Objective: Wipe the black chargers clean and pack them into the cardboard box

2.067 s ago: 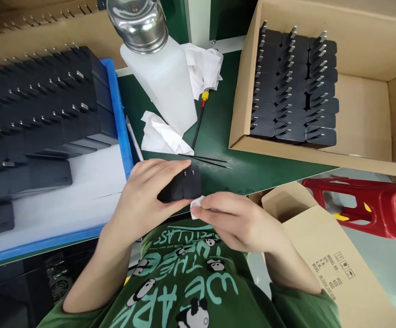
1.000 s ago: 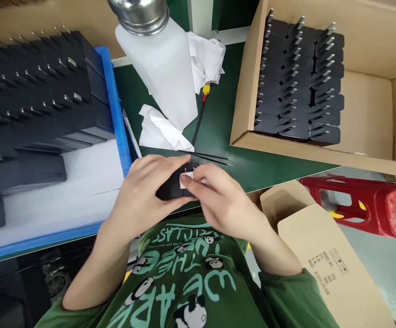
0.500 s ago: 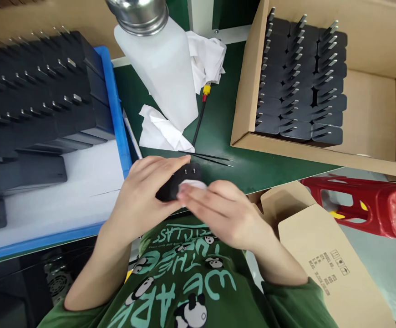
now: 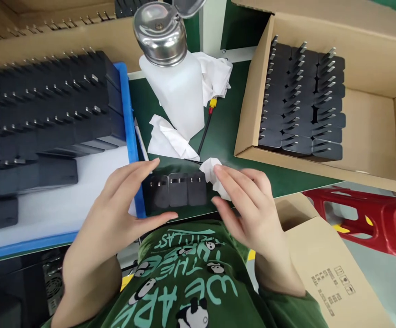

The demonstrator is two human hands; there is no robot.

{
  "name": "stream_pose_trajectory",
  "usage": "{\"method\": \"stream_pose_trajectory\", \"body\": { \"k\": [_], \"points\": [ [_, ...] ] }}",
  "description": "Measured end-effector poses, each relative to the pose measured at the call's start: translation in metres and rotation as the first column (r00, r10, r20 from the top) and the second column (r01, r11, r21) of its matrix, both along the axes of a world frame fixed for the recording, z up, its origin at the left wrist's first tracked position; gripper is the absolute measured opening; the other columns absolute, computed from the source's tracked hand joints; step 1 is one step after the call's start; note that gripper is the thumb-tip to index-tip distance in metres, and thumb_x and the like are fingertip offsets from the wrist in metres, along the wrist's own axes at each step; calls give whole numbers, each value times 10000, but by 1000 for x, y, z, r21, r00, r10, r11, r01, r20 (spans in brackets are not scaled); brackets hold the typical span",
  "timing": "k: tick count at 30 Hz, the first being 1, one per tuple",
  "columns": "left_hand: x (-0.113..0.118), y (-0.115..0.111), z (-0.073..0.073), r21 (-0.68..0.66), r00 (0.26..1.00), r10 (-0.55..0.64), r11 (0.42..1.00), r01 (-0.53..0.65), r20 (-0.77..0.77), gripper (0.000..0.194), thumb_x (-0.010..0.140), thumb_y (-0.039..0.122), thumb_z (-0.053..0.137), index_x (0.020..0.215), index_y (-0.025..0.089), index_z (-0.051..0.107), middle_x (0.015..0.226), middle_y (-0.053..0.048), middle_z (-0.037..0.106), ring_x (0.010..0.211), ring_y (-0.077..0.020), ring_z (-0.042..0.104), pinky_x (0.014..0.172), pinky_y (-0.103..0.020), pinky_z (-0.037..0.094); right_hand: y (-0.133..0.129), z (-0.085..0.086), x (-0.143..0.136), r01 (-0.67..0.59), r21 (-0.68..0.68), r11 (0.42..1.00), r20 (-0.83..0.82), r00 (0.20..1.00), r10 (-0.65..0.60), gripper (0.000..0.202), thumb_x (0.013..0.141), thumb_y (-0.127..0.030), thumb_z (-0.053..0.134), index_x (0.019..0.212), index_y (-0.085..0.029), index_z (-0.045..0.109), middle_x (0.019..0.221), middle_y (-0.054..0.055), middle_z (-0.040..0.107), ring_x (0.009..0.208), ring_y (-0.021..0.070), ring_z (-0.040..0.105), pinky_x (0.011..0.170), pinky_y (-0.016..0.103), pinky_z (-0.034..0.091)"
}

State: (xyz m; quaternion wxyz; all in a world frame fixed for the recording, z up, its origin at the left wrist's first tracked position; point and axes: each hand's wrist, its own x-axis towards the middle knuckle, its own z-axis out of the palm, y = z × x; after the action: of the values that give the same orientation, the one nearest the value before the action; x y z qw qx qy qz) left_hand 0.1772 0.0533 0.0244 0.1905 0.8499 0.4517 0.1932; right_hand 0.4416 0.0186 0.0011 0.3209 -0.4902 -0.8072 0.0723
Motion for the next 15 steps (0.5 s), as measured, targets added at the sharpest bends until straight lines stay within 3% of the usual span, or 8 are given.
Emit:
{"method": "stream_pose_trajectory", "body": {
  "k": [2,5,8,11,13,15],
  "points": [
    [2,0,1,16,998,-6,1000,7,-56,829,840,406,813,1509,147,398,1356,-167,575,1242,-343,573,1028,-442,512,2,10,-6,-49,-102,994,-24,999,47,788,902,-337,747,1577,-174,375,1325,162,655,1158,303,641,927,448,587],
    [9,1,3,34,983,4,999,2,-184,926,760,363,883,1508,141,385,1290,-172,600,1142,-375,606,848,-456,573,9,17,-20,-75,-273,959,69,993,98,853,915,-577,656,1588,-177,318,1360,173,589,1177,295,638,809,383,625],
    [13,2,2,-30,970,6,999,-14,-242,902,751,277,889,1486,137,386,1222,-145,624,1025,-351,652,696,-428,579,18,15,-38,-60,-289,955,237,962,133,823,907,-593,654,1543,-152,371,1317,173,582,1025,287,684,662,372,616],
    [12,5,0,-160,989,-35,987,11,-143,626,831,219,813,1359,165,481,1185,-97,619,954,-284,670,687,-387,577,26,13,-49,-24,-252,967,352,929,115,720,873,-592,693,1415,-161,496,1203,134,625,797,260,684,503,370,541],
    [8,6,0,-219,999,-28,975,18,-43,512,841,176,791,1280,198,528,1182,-72,610,975,-259,667,725,-357,573,28,14,-49,-40,-238,970,347,930,123,616,888,-589,675,1323,-172,548,1153,111,646,726,237,663,481,359,503],
    [1,4,1,-256,996,33,967,-11,85,483,833,171,797,1248,237,558,1177,-53,616,1020,-244,657,756,-323,562,27,16,-42,-87,-245,966,241,959,148,565,903,-570,670,1297,-180,557,1169,108,656,795,236,678,561,345,528]
  ]
}}
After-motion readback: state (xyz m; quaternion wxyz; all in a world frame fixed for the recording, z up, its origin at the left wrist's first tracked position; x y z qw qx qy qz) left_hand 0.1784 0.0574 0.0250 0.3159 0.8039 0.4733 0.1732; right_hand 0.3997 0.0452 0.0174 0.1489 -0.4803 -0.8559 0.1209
